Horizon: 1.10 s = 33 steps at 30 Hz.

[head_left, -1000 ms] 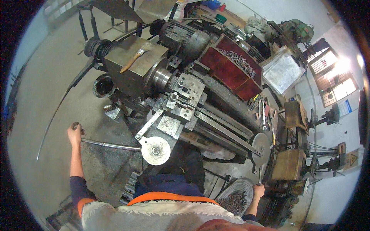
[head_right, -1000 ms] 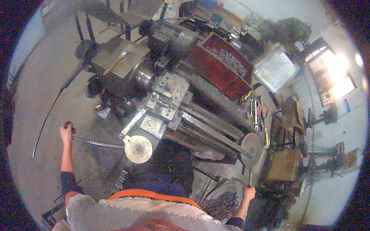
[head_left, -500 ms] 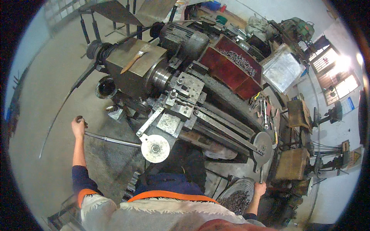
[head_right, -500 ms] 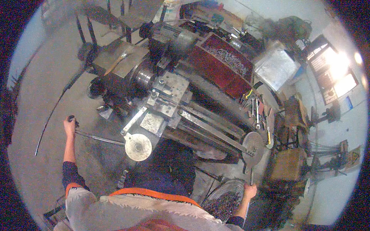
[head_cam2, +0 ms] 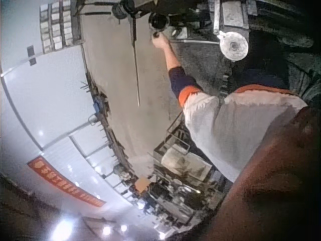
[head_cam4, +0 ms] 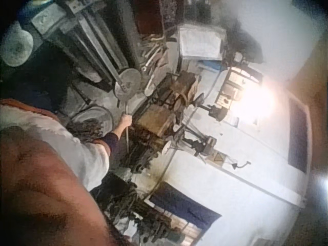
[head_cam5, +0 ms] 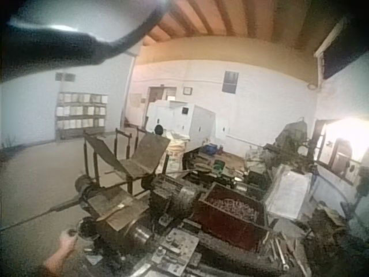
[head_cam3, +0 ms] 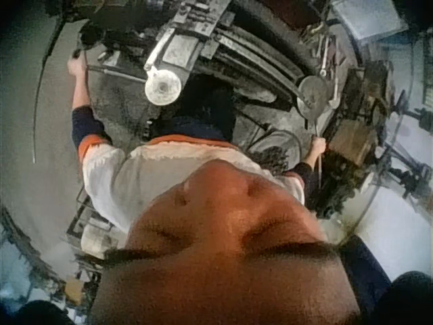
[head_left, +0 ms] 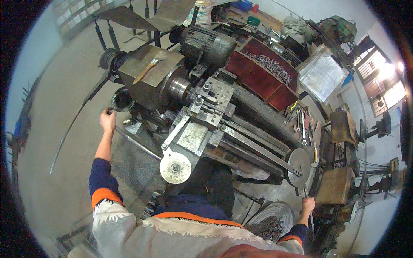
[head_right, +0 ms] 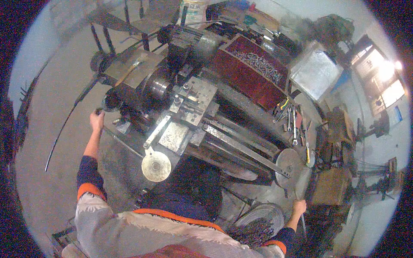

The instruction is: The person operates a metal lathe, repeatedly loading small metal parts into the chuck, machining them, and removing the finished pieces. The person uses a long metal rod to assist with loading and unloading parts and places finished pieces into a perforated metal basket.

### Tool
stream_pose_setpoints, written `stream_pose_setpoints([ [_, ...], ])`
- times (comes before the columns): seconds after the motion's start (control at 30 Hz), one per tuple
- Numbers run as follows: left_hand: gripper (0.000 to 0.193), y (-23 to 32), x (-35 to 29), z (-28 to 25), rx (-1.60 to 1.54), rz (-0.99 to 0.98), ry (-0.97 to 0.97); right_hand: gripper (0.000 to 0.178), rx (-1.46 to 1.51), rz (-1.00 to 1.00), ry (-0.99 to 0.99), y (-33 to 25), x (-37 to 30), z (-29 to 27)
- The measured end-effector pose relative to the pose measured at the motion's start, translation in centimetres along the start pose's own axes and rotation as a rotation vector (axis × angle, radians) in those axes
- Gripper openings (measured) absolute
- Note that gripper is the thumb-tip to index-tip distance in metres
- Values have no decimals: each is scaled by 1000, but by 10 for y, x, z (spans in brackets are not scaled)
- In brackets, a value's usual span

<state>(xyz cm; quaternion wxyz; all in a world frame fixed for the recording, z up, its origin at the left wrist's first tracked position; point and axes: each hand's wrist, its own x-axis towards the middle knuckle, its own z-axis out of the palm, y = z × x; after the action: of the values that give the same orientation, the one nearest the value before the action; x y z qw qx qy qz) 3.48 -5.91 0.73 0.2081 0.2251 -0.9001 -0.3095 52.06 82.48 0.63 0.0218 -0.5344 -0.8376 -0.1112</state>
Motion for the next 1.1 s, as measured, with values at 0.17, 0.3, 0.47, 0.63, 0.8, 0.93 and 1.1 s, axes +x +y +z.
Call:
stream_pose_setpoints([
  [0.17, 36, 56, 17, 39, -8, 100, -60, 30, -36, -67, 127, 10, -42, 10],
  [0.3, 35, 55, 16, 32, -31, 107, -115, 27, -78, 122, -25, -33, -79, -23],
  [0.47, 35, 46, 24, 40, -27, 102, -96, 36, 90, 239, -127, -49, -103, -48],
  [0.63, 37, 44, 24, 37, 45, 103, -87, 36, 107, 227, -156, -61, -110, -69],
  [0.8, 40, 47, 29, 35, 142, -11, -192, 37, -9, 53, 42, -19, -68, -26],
  [0.93, 40, 46, 28, 37, 174, 12, -167, 42, -115, 7, -33, -6, -9, -19],
  [1.1, 41, 54, 18, 38, 85, 10, -183, 34, -159, 86, 19, -32, 17, -43],
])
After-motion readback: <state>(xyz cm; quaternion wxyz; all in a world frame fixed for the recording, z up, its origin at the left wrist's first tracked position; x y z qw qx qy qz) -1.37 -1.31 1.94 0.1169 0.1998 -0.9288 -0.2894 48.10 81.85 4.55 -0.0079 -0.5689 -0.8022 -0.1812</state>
